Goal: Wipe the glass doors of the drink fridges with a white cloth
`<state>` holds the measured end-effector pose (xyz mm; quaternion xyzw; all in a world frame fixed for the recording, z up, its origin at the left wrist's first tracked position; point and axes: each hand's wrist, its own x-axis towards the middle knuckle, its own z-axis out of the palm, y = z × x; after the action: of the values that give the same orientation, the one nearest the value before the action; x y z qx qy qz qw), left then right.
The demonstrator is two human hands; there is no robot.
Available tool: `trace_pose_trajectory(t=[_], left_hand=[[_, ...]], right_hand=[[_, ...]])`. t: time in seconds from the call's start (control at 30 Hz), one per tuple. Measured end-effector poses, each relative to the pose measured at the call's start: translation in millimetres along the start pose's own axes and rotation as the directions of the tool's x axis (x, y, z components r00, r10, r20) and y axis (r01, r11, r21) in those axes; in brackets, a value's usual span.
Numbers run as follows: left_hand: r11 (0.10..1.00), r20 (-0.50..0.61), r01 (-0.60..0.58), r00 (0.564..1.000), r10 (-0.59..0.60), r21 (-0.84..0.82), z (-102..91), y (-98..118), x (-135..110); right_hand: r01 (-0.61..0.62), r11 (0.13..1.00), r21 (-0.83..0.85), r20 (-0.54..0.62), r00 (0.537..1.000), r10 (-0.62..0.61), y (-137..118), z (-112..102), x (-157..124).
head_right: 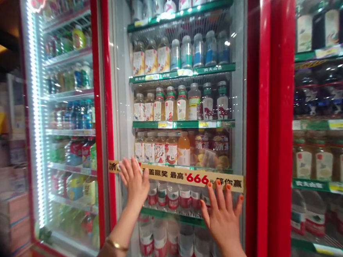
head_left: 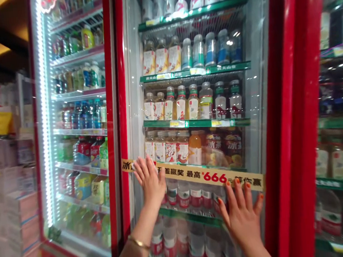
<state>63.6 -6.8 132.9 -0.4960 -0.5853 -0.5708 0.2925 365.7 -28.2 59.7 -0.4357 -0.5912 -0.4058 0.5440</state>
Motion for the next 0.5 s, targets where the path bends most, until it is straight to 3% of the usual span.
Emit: trace_pose_trajectory(t=[0.07, 0.13, 0.23, 0.27, 0.3, 0.33, 0.37, 0.43, 0.5], left_hand=[[0.998, 0.022, -0.059, 0.998, 0.059, -0.005, -0.8, 26, 15], [0.971, 0.076, -0.239, 0.968, 0.239, -0.017, -1.0, 52, 5], [0.811, 0.091, -0.584, 0.806, 0.585, -0.042, -3.3, 65, -30], [0.761, 0.079, -0.648, 0.757, 0.648, -0.036, -4.7, 60, -39], [0.748, 0.07, -0.664, 0.745, 0.663, -0.022, -6.1, 53, -42], [0.778, 0.063, -0.629, 0.776, 0.627, -0.001, -7.2, 44, -39], [0.835, 0.054, -0.55, 0.835, 0.548, 0.018, -7.8, 35, -30], [0.945, 0.019, -0.326, 0.945, 0.326, 0.024, -7.7, 25, 1], [0.982, -0.022, -0.188, 0.982, 0.187, -0.025, -6.9, 32, 33]], right_hand=[[-0.041, 0.999, 0.024, -0.005, 0.999, 0.041, -5, 0, -4], [-0.073, 0.996, 0.053, -0.003, 0.997, 0.074, -9, -1, -7], [-0.065, 0.997, 0.046, 0.002, 0.998, 0.065, -9, -4, -8], [-0.037, 0.999, 0.022, 0.003, 0.999, 0.037, -8, -5, -8], [-0.004, 1.0, -0.009, 0.012, 1.0, 0.004, -6, -5, -9], [0.029, 0.999, -0.041, 0.027, 0.999, -0.028, -3, -6, -10], [0.057, 0.996, -0.07, 0.042, 0.998, -0.054, -1, -6, -11], [0.075, 0.992, -0.1, 0.067, 0.995, -0.068, 3, -6, -15], [0.042, 0.994, -0.101, 0.083, 0.996, -0.034, 2, -10, -15]])
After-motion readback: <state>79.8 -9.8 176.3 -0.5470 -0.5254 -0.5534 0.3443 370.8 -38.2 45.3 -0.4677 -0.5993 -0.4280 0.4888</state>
